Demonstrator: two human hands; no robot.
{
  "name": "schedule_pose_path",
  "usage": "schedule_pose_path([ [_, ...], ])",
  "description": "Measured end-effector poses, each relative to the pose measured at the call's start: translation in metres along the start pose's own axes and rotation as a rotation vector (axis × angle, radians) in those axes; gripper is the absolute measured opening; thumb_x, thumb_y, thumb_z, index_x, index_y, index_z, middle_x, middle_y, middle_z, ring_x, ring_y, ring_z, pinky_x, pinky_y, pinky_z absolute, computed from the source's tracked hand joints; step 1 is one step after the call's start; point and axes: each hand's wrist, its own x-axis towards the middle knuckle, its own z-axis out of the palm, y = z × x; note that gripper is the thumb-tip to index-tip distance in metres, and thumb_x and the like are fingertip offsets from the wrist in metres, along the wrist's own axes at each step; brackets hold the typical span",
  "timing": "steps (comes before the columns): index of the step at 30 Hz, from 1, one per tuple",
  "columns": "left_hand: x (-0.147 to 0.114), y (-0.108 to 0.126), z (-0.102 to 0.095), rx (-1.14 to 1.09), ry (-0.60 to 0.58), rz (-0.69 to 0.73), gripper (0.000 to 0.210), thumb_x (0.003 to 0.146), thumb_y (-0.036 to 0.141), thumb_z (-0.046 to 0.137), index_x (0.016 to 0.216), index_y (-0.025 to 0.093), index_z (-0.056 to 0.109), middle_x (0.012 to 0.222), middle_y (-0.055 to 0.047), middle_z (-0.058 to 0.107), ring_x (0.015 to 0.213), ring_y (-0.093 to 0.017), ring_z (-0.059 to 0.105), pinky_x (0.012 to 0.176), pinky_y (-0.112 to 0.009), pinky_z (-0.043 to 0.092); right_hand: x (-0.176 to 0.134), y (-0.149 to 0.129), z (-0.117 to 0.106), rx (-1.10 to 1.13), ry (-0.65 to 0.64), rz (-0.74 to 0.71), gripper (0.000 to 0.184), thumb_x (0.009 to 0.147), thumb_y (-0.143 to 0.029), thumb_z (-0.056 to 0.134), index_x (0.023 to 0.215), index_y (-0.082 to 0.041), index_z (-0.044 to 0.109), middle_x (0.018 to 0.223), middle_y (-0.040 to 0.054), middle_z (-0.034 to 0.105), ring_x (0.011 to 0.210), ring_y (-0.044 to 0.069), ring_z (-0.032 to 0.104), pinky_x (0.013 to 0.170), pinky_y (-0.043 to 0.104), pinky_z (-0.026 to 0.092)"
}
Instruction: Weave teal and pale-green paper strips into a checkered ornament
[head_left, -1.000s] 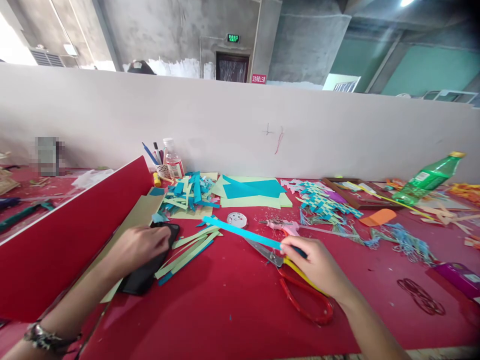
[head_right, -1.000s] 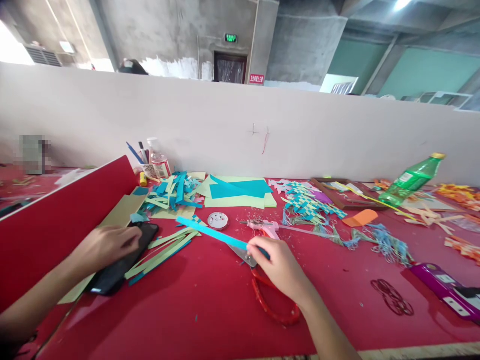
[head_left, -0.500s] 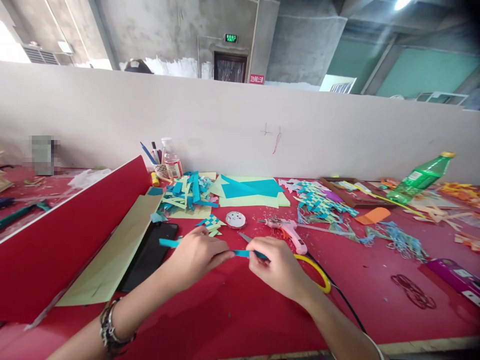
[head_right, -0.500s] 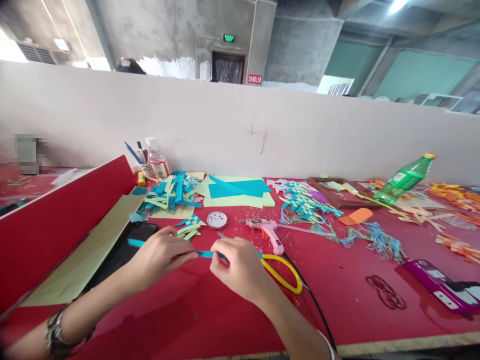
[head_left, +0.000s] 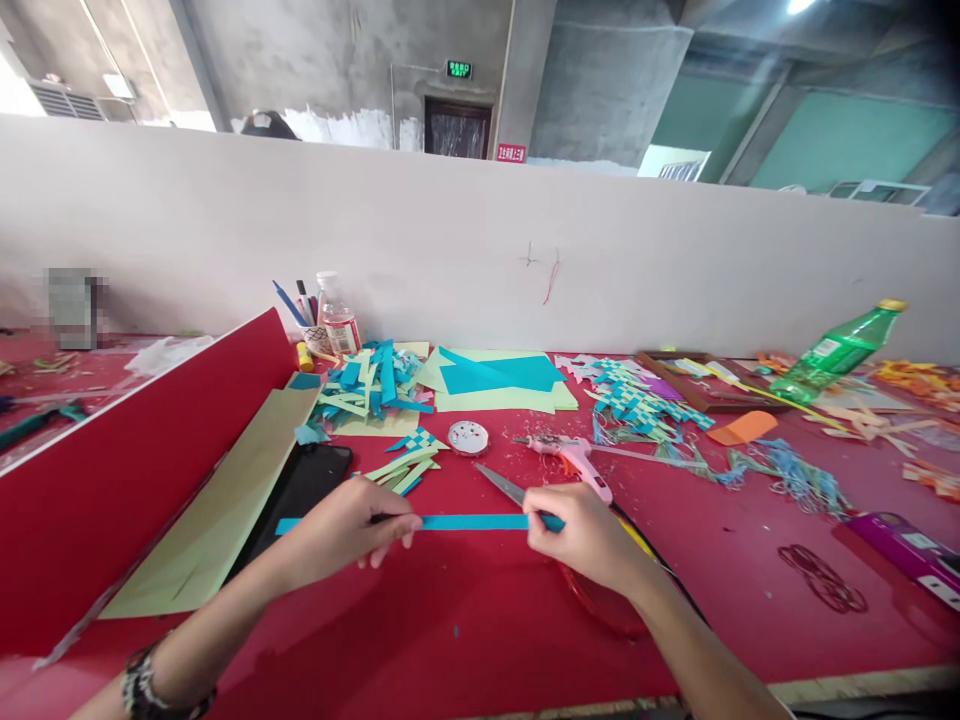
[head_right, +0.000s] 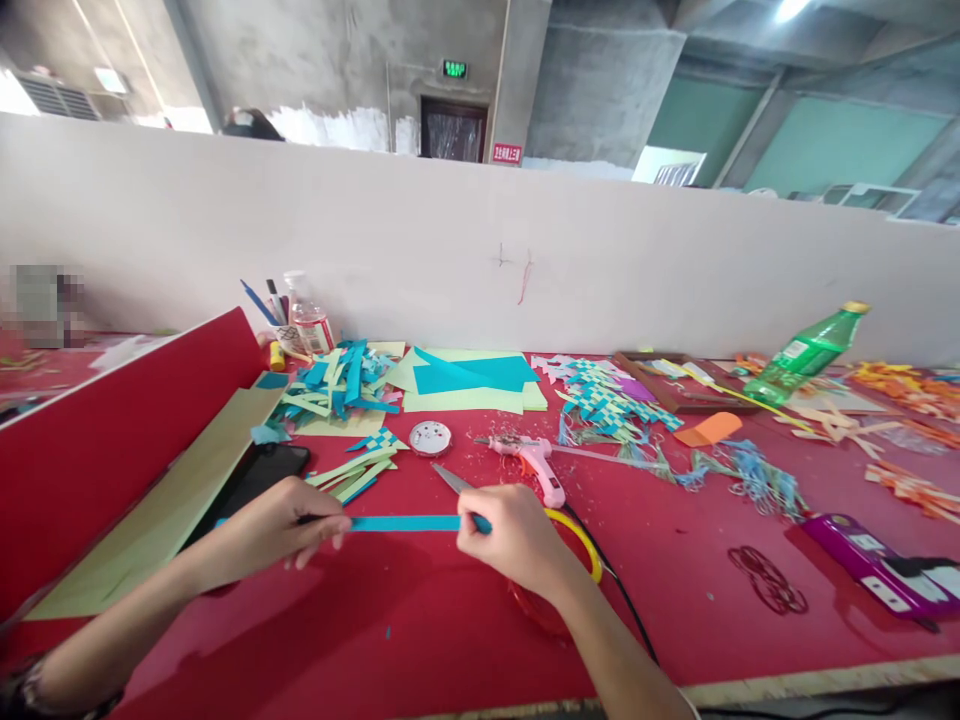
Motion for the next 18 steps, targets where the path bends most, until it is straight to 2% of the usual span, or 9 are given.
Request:
schedule_pose_path([
  [2,-0.007,-0.007,-0.010,0.070,0.042,-0.005,0.039,0.086,0.039,0.037,0.062,0.016,0.057,0.042,0.003,0.050,0.039,-0.008,0.046,0.044,-0.016,0.034,-0.011,0.016,-0.005,-0.038,0.065,0.054,0.017,0.068,-0.008,0.043,0.056,-0.019,0.039,0.051,-0.0054,0.039,0.047,0.008,0.037,0.047,0.020,0.024],
  [5,-0.009,-0.004,-0.022,0.158,0.032,-0.030,0.038,0.086,0.039,0.037,0.064,0.016,0.059,0.040,0.003,0.050,0.035,-0.007,0.042,0.041,-0.016,0.032,-0.016,0.024,-0.010,-0.047,0.282,0.083,0.018,0.071,-0.009,0.043,0.056,-0.019,0.039,0.052,-0.0043,0.040,0.049,0.009,0.038,0.049,0.021,0.029],
  [8,0.000,0.016,-0.022,0.231,-0.011,0.090,0.035,0.086,0.036,0.039,0.068,0.018,0.063,0.041,0.003,0.052,0.040,-0.008,0.047,0.046,-0.016,0.033,-0.002,0.005,-0.012,0.007,0.352,-0.064,0.008,0.077,-0.014,0.045,0.076,-0.019,0.051,0.076,0.0025,0.053,0.076,0.015,0.050,0.069,0.026,0.038],
  [10,0.008,0.030,-0.016,0.236,-0.035,0.187,0.032,0.086,0.034,0.041,0.070,0.019,0.064,0.041,0.003,0.053,0.043,-0.008,0.049,0.051,-0.017,0.034,0.012,-0.016,-0.012,-0.001,0.222,-0.169,0.013,0.079,-0.021,0.050,0.091,-0.020,0.054,0.092,0.0057,0.055,0.089,0.017,0.049,0.078,0.029,0.037],
  [12,0.014,0.039,-0.011,0.254,-0.027,0.244,0.033,0.086,0.032,0.042,0.066,0.018,0.063,0.040,0.003,0.053,0.043,-0.008,0.048,0.053,-0.017,0.034,0.022,-0.033,-0.012,0.010,0.090,-0.251,0.009,0.083,-0.024,0.048,0.084,-0.020,0.056,0.088,0.0045,0.055,0.085,0.016,0.049,0.077,0.029,0.037],
  [14,0.014,0.039,-0.013,0.275,-0.004,0.266,0.033,0.087,0.031,0.042,0.065,0.018,0.062,0.042,0.003,0.054,0.043,-0.008,0.047,0.053,-0.018,0.034,0.025,-0.039,-0.014,0.065,-0.008,-0.288,0.019,0.086,-0.024,0.044,0.074,-0.019,0.056,0.079,0.0029,0.056,0.077,0.014,0.049,0.071,0.027,0.037],
  [16,0.009,0.028,-0.023,0.284,0.044,0.243,0.032,0.086,0.032,0.042,0.067,0.017,0.062,0.044,0.002,0.055,0.045,-0.008,0.046,0.052,-0.018,0.033,0.022,-0.035,-0.016,0.156,-0.050,-0.250,0.024,0.087,-0.025,0.041,0.069,-0.018,0.054,0.072,0.0017,0.054,0.071,0.012,0.049,0.067,0.025,0.037],
  [18,0.000,0.011,-0.040,0.296,0.180,0.139,0.034,0.084,0.036,0.044,0.061,0.017,0.062,0.043,0.002,0.052,0.045,-0.009,0.045,0.049,-0.019,0.031,0.016,-0.025,-0.017,0.258,-0.040,-0.145,0.024,0.087,-0.026,0.042,0.068,-0.018,0.053,0.069,0.0006,0.053,0.066,0.011,0.048,0.062,0.024,0.036],
])
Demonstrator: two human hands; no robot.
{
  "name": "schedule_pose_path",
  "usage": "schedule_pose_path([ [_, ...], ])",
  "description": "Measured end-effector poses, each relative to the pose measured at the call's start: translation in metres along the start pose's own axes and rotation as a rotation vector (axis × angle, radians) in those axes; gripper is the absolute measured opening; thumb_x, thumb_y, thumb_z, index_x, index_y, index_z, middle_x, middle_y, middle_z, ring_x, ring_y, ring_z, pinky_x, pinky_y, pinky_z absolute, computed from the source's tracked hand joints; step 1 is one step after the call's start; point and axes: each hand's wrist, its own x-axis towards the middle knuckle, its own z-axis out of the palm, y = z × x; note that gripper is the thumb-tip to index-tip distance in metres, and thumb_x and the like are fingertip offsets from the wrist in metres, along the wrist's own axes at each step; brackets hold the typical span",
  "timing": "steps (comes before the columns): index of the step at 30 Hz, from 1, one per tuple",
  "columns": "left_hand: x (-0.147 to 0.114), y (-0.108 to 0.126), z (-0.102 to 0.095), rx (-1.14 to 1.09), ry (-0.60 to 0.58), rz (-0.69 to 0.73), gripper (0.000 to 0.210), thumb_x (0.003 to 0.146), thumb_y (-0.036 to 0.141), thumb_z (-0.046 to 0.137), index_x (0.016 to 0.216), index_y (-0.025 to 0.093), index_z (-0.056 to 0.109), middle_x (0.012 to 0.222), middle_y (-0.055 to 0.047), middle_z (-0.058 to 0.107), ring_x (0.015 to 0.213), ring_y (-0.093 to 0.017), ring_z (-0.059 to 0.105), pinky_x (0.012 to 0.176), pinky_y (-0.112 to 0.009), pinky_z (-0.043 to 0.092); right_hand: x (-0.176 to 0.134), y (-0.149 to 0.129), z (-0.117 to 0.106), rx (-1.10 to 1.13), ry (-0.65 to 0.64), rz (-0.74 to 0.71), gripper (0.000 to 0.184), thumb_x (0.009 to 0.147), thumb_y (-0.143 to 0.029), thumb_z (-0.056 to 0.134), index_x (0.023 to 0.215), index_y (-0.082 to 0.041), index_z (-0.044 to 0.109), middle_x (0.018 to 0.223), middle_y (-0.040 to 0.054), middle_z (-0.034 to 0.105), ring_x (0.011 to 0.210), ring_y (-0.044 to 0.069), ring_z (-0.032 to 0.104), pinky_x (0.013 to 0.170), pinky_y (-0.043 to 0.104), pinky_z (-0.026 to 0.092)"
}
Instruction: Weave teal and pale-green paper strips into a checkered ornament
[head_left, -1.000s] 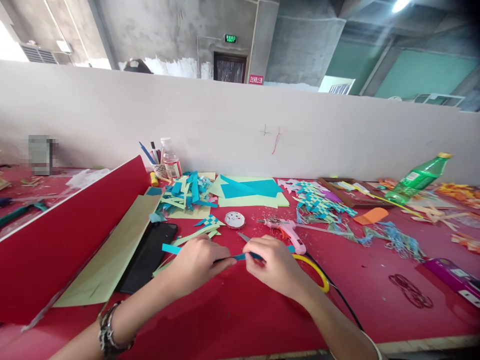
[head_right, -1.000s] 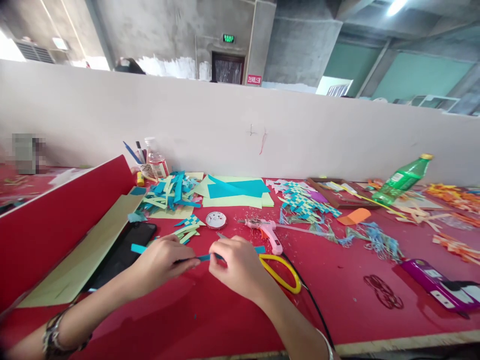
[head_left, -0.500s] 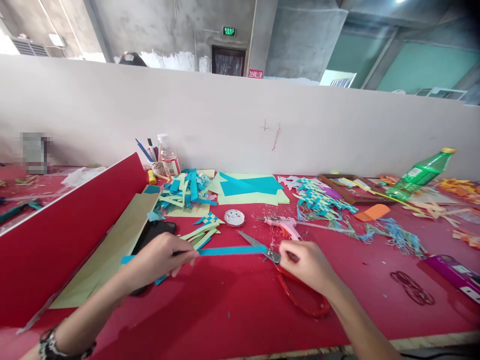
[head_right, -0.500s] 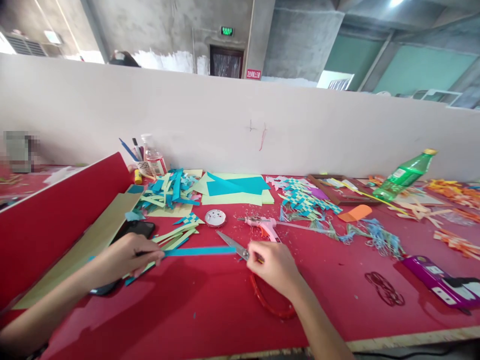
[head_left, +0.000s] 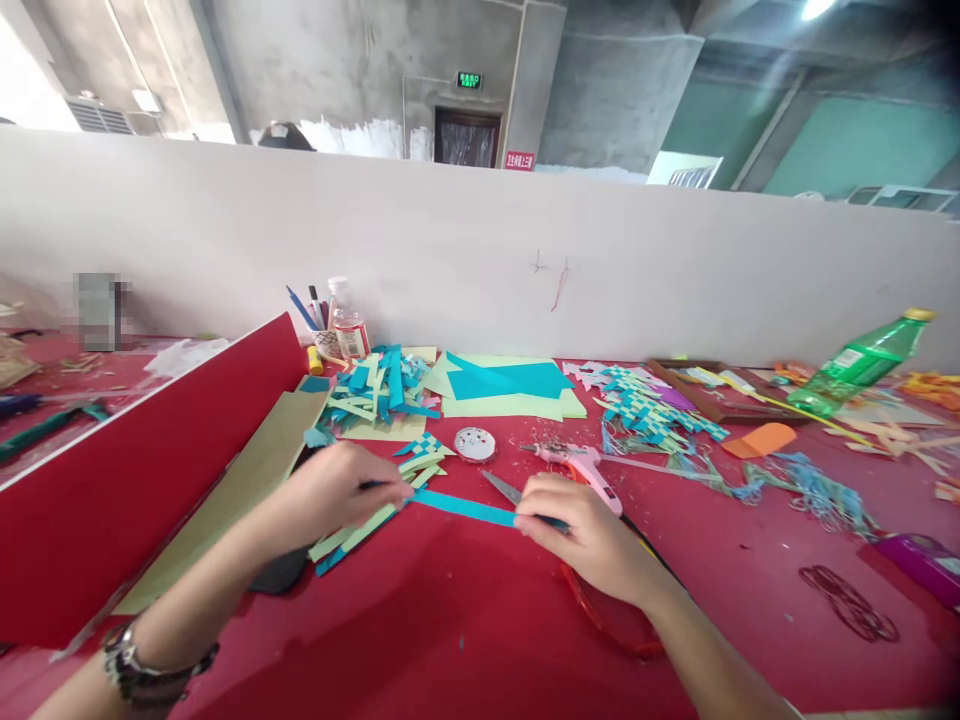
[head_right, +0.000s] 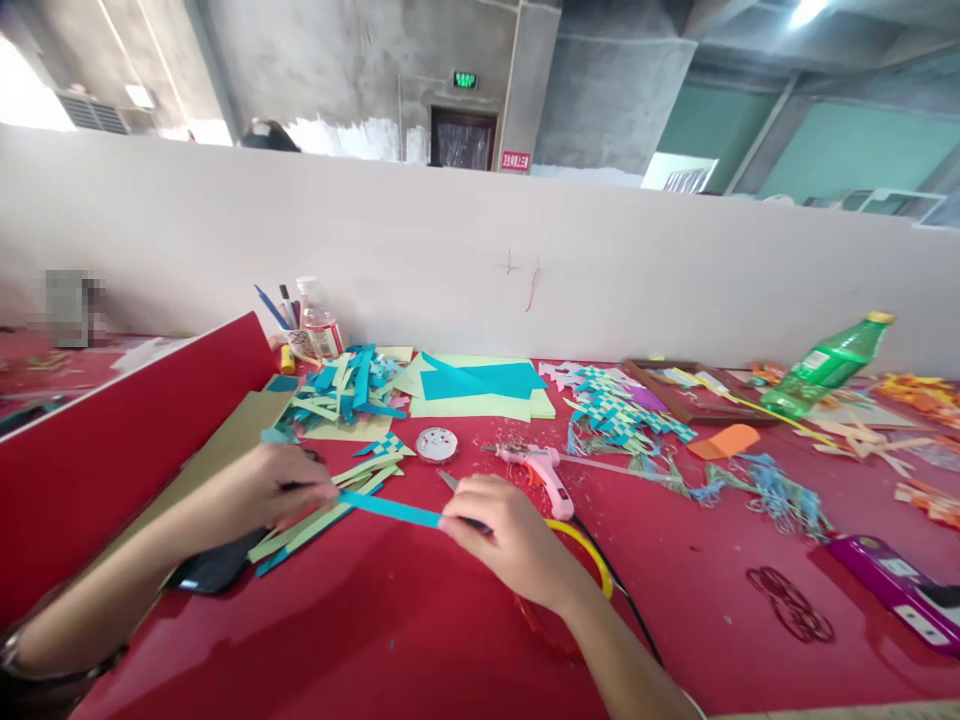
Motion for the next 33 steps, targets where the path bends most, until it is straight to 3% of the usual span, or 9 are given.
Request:
schedule_pose_path([
  [3,-0.010,-0.030,-0.020,-0.015,0.296,-0.254,0.036,0.078,0.042,0.049,0.055,0.017,0.060,0.038,0.004,0.043,0.039,-0.009,0.038,0.042,-0.020,0.026,-0.010,0.014,0.004,0.173,0.078,0.174,0.025,0.086,-0.030,0.043,0.065,-0.019,0.051,0.065,-0.0007,0.051,0.062,0.011,0.046,0.058,0.024,0.034],
  [6,-0.006,-0.040,-0.024,-0.249,0.542,-0.322,0.034,0.079,0.044,0.046,0.066,0.018,0.062,0.043,0.005,0.041,0.039,-0.008,0.034,0.041,-0.020,0.027,-0.009,0.022,0.021,0.464,0.184,0.308,0.028,0.086,-0.037,0.042,0.065,-0.019,0.048,0.058,-0.0025,0.047,0.057,0.010,0.043,0.056,0.024,0.033],
  [9,0.010,-0.030,-0.006,-0.621,0.345,-0.234,0.037,0.077,0.046,0.049,0.100,0.019,0.060,0.066,0.001,0.056,0.046,-0.009,0.044,0.047,-0.022,0.037,0.001,0.022,0.044,0.806,0.216,0.339,0.030,0.085,-0.041,0.042,0.066,-0.019,0.048,0.055,-0.0031,0.047,0.056,0.010,0.044,0.059,0.024,0.034],
  [12,0.030,-0.015,0.017,-0.835,0.202,-0.143,0.038,0.076,0.046,0.052,0.099,0.017,0.060,0.065,0.001,0.055,0.052,-0.009,0.045,0.053,-0.022,0.039,0.009,0.014,0.060,1.051,0.137,0.345,0.029,0.084,-0.041,0.045,0.067,-0.018,0.049,0.056,-0.0028,0.047,0.054,0.010,0.044,0.060,0.025,0.036],
  [15,0.047,-0.008,0.029,-0.965,0.307,-0.083,0.035,0.075,0.047,0.054,0.086,0.014,0.060,0.070,0.000,0.055,0.050,-0.007,0.042,0.052,-0.021,0.037,0.012,0.006,0.066,1.140,0.051,0.367,0.029,0.081,-0.043,0.049,0.065,-0.019,0.048,0.057,-0.0025,0.045,0.051,0.009,0.043,0.056,0.025,0.037],
  [19,0.060,0.000,0.027,-0.871,0.333,-0.078,0.034,0.074,0.046,0.054,0.075,0.012,0.057,0.064,0.001,0.053,0.055,-0.009,0.046,0.056,-0.022,0.039,0.015,0.004,0.054,0.917,-0.025,0.328,0.028,0.080,-0.047,0.045,0.068,-0.021,0.046,0.063,-0.0006,0.047,0.058,0.012,0.046,0.059,0.028,0.040],
  [24,0.068,0.014,0.033,-0.779,0.007,0.028,0.029,0.077,0.041,0.053,0.077,0.012,0.059,0.063,0.002,0.053,0.054,-0.008,0.047,0.054,-0.020,0.038,0.038,0.012,0.014,0.397,0.306,0.241,0.024,0.081,-0.043,0.046,0.074,-0.022,0.038,0.069,-0.0032,0.041,0.066,0.011,0.043,0.062,0.024,0.038],
  [28,0.078,0.021,0.041,-0.791,-0.138,0.129,0.027,0.078,0.038,0.053,0.079,0.012,0.060,0.064,0.002,0.052,0.053,-0.007,0.048,0.054,-0.020,0.038,0.067,0.016,-0.011,0.486,0.181,0.161,0.026,0.082,-0.046,0.043,0.075,-0.021,0.039,0.064,-0.0050,0.039,0.056,0.009,0.040,0.052,0.022,0.035],
  [33,0.085,0.021,0.043,-0.866,-0.158,0.125,0.029,0.077,0.041,0.054,0.081,0.012,0.061,0.070,0.000,0.055,0.054,-0.007,0.049,0.053,-0.020,0.040,0.086,0.018,-0.016,0.530,0.251,0.141,0.026,0.083,-0.042,0.044,0.067,-0.021,0.041,0.059,-0.0052,0.041,0.053,0.008,0.040,0.049,0.020,0.033],
])
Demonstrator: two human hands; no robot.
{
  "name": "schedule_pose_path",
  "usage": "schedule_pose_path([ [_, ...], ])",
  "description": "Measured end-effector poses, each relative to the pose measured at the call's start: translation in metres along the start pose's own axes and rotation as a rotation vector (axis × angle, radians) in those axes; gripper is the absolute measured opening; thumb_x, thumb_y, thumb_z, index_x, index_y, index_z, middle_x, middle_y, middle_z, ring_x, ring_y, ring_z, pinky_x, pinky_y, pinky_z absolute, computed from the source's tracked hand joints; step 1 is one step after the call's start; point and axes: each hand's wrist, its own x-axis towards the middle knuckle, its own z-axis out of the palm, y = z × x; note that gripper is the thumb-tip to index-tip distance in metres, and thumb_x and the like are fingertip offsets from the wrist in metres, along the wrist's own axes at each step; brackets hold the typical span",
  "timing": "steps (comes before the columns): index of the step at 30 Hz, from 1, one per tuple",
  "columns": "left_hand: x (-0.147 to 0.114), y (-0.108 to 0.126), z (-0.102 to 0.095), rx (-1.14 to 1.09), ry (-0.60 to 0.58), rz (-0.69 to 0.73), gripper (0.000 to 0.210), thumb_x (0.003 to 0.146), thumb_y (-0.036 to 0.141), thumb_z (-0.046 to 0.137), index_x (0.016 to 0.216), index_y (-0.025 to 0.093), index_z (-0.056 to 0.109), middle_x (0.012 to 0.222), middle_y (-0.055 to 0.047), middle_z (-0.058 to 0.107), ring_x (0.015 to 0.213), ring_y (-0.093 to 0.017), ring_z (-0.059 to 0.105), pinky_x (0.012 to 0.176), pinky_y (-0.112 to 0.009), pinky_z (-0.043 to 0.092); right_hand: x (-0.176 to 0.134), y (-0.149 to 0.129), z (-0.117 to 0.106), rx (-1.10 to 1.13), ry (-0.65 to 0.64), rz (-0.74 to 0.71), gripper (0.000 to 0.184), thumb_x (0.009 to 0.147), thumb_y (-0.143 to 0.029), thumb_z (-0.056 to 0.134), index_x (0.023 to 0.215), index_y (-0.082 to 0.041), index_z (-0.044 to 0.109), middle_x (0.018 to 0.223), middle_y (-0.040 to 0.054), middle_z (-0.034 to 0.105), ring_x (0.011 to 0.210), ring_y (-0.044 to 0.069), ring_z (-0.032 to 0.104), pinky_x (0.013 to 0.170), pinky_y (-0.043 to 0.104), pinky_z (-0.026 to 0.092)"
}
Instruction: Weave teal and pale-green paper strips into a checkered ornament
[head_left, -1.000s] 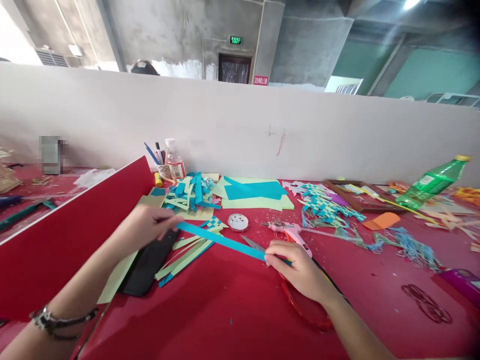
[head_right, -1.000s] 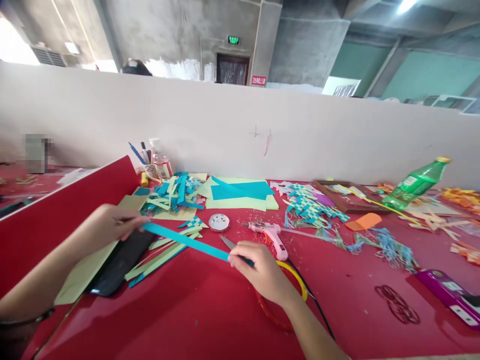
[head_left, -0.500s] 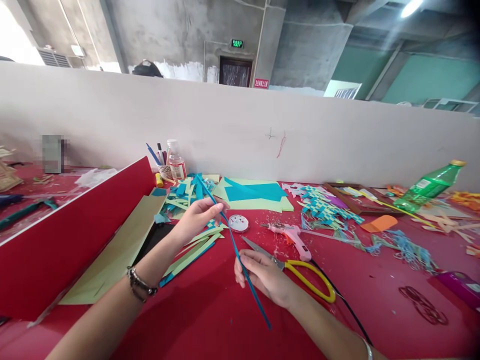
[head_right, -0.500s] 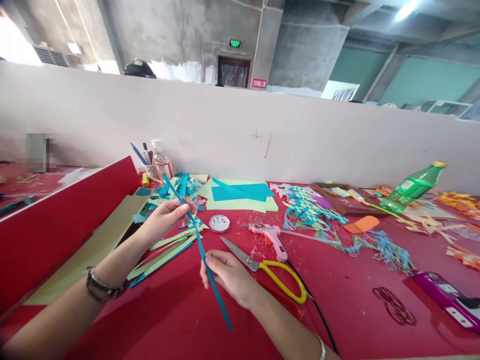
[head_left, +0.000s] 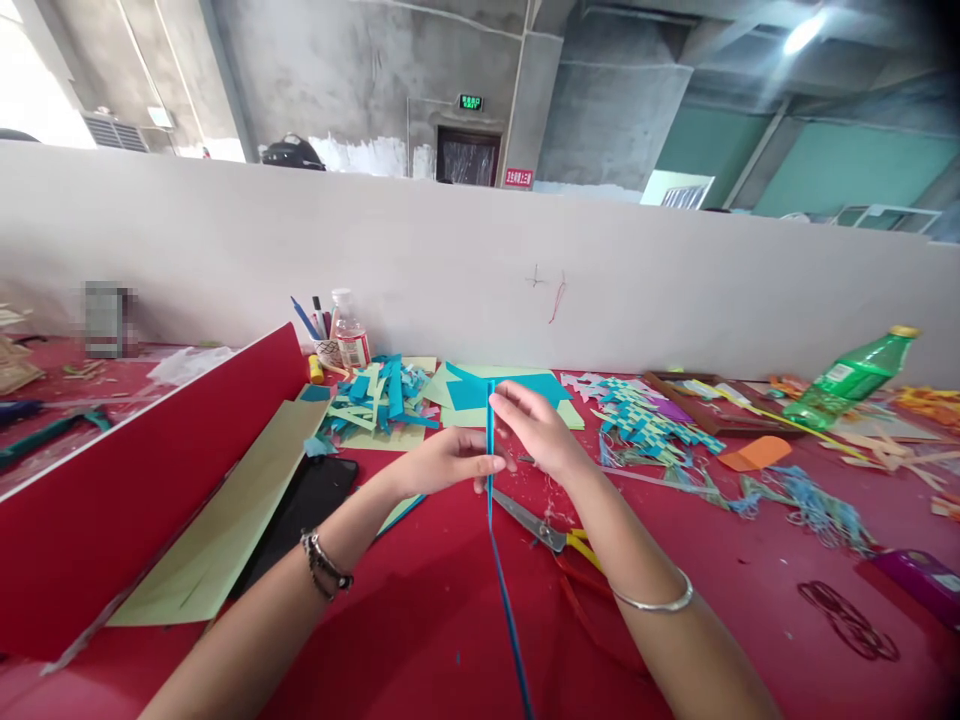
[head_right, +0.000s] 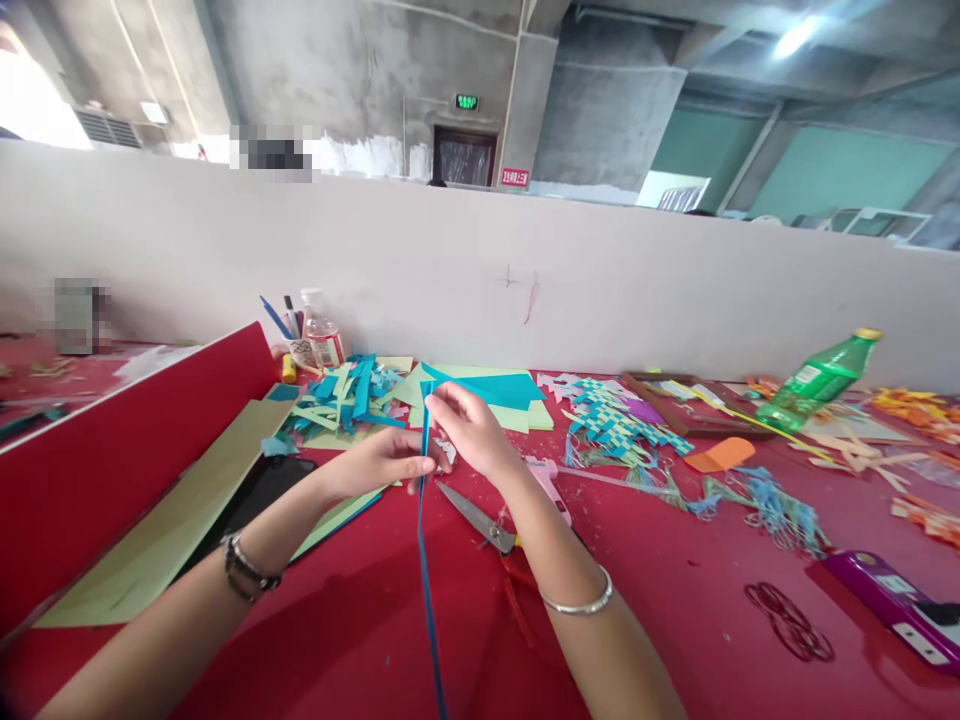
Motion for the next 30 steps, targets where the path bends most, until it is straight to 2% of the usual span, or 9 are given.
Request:
schedule_pose_path([
  [4,0.001,-0.009,-0.002,-0.011,-0.004,-0.010,0.033,0.077,0.043,0.054,0.082,0.012,0.063,0.068,0.000,0.055,0.053,-0.007,0.048,0.053,-0.019,0.039,0.003,0.008,0.002,0.008,0.003,0.001,0.032,0.085,-0.044,0.039,0.064,-0.020,0.041,0.056,-0.0048,0.043,0.048,0.008,0.039,0.048,0.022,0.033],
  [7,0.003,-0.016,-0.003,0.021,-0.012,-0.032,0.033,0.077,0.042,0.053,0.084,0.012,0.064,0.068,0.000,0.055,0.054,-0.007,0.048,0.054,-0.019,0.039,0.005,0.014,0.001,-0.016,0.068,0.038,0.033,0.083,-0.045,0.041,0.061,-0.020,0.039,0.052,-0.0059,0.041,0.044,0.007,0.037,0.045,0.022,0.031],
  [13,0.008,-0.024,-0.006,0.042,-0.016,-0.056,0.035,0.076,0.045,0.052,0.081,0.012,0.063,0.067,-0.001,0.058,0.057,-0.009,0.051,0.055,-0.020,0.042,0.007,0.023,-0.004,-0.052,0.143,0.103,0.027,0.078,-0.036,0.047,0.057,-0.019,0.041,0.048,-0.0066,0.041,0.041,0.007,0.037,0.042,0.021,0.028],
  [15,0.010,-0.025,-0.006,0.048,0.076,-0.057,0.035,0.076,0.046,0.051,0.079,0.012,0.061,0.066,0.000,0.057,0.057,-0.010,0.052,0.055,-0.021,0.042,0.007,0.026,-0.004,-0.042,0.154,0.114,0.026,0.077,-0.034,0.046,0.056,-0.019,0.041,0.046,-0.0067,0.041,0.040,0.007,0.037,0.041,0.020,0.027],
  [17,0.013,-0.026,-0.006,0.050,0.232,-0.046,0.034,0.077,0.046,0.048,0.082,0.013,0.057,0.067,0.001,0.055,0.057,-0.009,0.052,0.055,-0.021,0.042,0.006,0.027,-0.002,-0.037,0.155,0.118,0.025,0.076,-0.032,0.046,0.055,-0.019,0.041,0.046,-0.0066,0.041,0.041,0.007,0.036,0.041,0.020,0.028],
  [20,0.017,-0.026,-0.005,0.069,0.435,-0.026,0.033,0.079,0.046,0.042,0.079,0.015,0.051,0.064,0.003,0.050,0.055,-0.009,0.048,0.053,-0.020,0.041,0.006,0.029,0.006,-0.021,0.101,0.131,0.022,0.074,-0.030,0.046,0.055,-0.019,0.042,0.047,-0.0063,0.041,0.042,0.007,0.039,0.042,0.020,0.030],
  [22,0.018,-0.026,-0.006,0.096,0.522,-0.026,0.032,0.079,0.045,0.041,0.070,0.015,0.048,0.058,0.004,0.044,0.052,-0.008,0.044,0.049,-0.020,0.038,0.006,0.031,0.011,-0.010,0.052,0.139,0.021,0.074,-0.029,0.045,0.056,-0.019,0.043,0.048,-0.0060,0.041,0.043,0.007,0.040,0.043,0.020,0.031],
  [25,0.017,-0.024,-0.008,0.142,0.589,-0.030,0.031,0.077,0.041,0.045,0.058,0.016,0.043,0.052,0.005,0.039,0.048,-0.008,0.039,0.047,-0.019,0.034,0.005,0.034,0.017,0.001,0.024,0.150,0.023,0.074,-0.030,0.045,0.054,-0.019,0.042,0.048,-0.0061,0.040,0.042,0.007,0.039,0.042,0.020,0.030],
  [30,0.016,-0.023,-0.009,0.179,0.612,-0.027,0.033,0.075,0.041,0.047,0.054,0.016,0.044,0.048,0.005,0.038,0.046,-0.007,0.037,0.043,-0.018,0.028,0.005,0.037,0.019,0.031,0.048,0.188,0.024,0.075,-0.031,0.043,0.054,-0.019,0.040,0.046,-0.0067,0.039,0.040,0.006,0.038,0.039,0.019,0.029],
])
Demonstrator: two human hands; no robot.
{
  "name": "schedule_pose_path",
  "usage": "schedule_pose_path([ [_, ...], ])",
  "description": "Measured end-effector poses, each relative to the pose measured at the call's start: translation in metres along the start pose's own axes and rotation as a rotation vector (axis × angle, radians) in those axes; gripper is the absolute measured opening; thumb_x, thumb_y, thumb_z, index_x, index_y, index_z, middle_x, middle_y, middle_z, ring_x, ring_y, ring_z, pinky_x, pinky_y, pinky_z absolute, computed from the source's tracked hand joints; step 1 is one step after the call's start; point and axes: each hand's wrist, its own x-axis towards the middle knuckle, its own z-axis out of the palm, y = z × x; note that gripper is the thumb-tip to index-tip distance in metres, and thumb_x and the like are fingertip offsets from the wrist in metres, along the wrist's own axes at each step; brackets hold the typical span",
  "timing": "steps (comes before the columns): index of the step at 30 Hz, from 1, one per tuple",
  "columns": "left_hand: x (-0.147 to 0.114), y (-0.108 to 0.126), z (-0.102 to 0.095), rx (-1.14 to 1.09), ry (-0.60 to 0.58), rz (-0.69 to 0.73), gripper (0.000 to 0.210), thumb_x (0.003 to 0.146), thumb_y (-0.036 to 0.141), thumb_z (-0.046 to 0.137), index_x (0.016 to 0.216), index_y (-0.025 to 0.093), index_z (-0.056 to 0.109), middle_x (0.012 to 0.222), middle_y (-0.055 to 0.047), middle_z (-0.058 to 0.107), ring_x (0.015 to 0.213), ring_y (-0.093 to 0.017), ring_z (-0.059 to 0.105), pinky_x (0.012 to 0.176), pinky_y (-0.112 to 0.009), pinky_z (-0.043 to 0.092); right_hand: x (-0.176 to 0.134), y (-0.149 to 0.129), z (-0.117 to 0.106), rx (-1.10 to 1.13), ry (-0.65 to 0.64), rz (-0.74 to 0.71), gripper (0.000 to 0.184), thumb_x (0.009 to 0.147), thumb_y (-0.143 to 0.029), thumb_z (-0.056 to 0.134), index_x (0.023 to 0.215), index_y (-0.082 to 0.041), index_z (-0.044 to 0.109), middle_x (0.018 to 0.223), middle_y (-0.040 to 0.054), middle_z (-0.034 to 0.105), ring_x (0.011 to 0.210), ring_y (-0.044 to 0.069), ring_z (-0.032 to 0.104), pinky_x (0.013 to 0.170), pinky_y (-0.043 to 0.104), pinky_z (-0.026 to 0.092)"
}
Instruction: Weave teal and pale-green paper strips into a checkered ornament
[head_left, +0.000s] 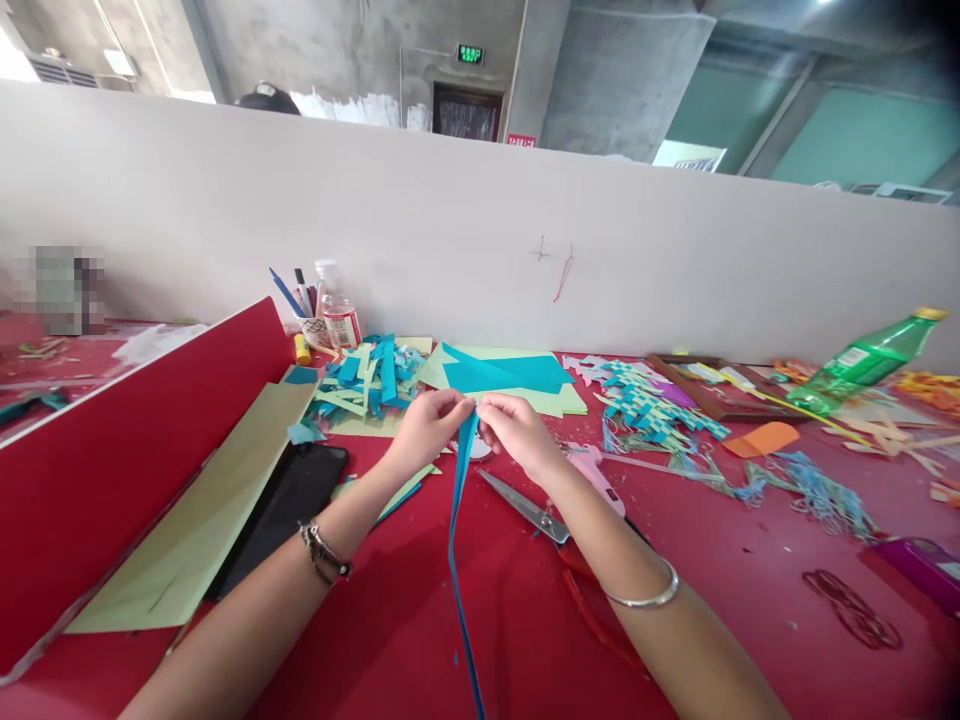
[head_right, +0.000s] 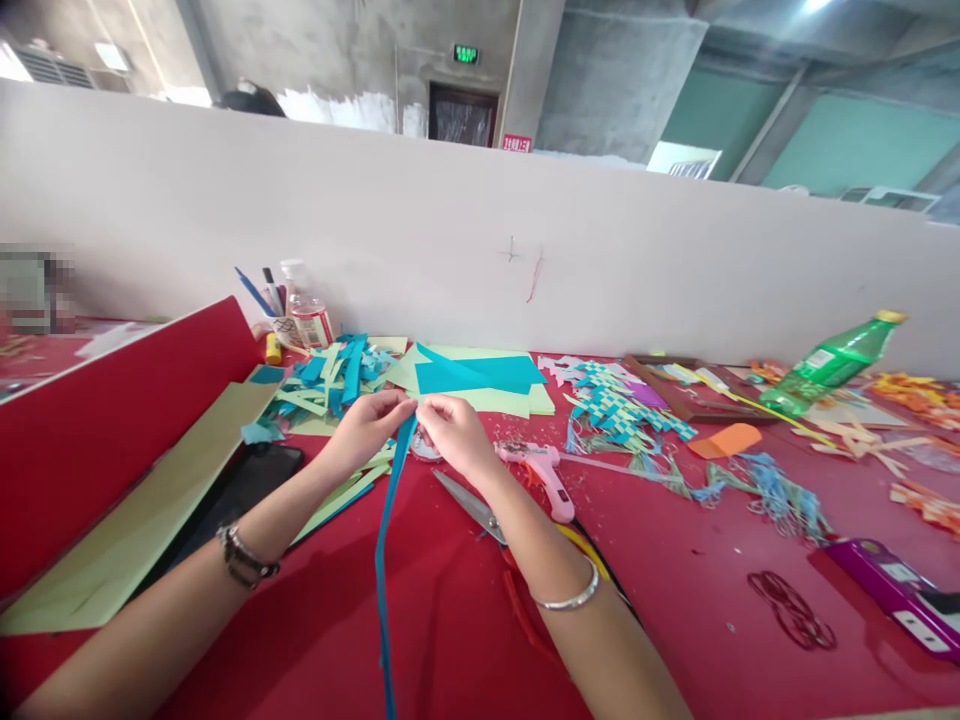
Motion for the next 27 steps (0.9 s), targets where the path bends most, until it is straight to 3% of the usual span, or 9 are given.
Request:
schedule_pose_path([
  [14,-0.003,-0.005,0.006,-0.037,0.139,-0.057,0.039,0.073,0.046,0.052,0.050,0.015,0.045,0.043,0.006,0.034,0.040,-0.005,0.029,0.040,-0.019,0.022,-0.002,0.005,0.005,0.087,0.028,0.015,0.027,0.074,-0.029,0.045,0.050,-0.018,0.040,0.042,-0.0067,0.040,0.036,0.005,0.035,0.038,0.018,0.027],
  [21,-0.006,0.002,0.010,-0.167,0.000,-0.094,0.037,0.073,0.049,0.051,0.058,0.016,0.048,0.048,0.005,0.042,0.044,-0.007,0.039,0.044,-0.019,0.031,0.000,0.003,0.002,0.119,0.151,-0.017,0.024,0.075,-0.028,0.043,0.053,-0.019,0.041,0.043,-0.0063,0.041,0.038,0.006,0.035,0.039,0.019,0.028],
  [27,-0.005,0.002,0.011,-0.124,0.065,-0.049,0.036,0.075,0.042,0.049,0.051,0.016,0.044,0.045,0.006,0.039,0.041,-0.007,0.036,0.042,-0.019,0.026,0.000,0.000,0.001,0.077,0.118,-0.008,0.030,0.075,-0.038,0.048,0.052,-0.019,0.042,0.042,-0.0066,0.038,0.037,0.006,0.033,0.037,0.021,0.024],
])
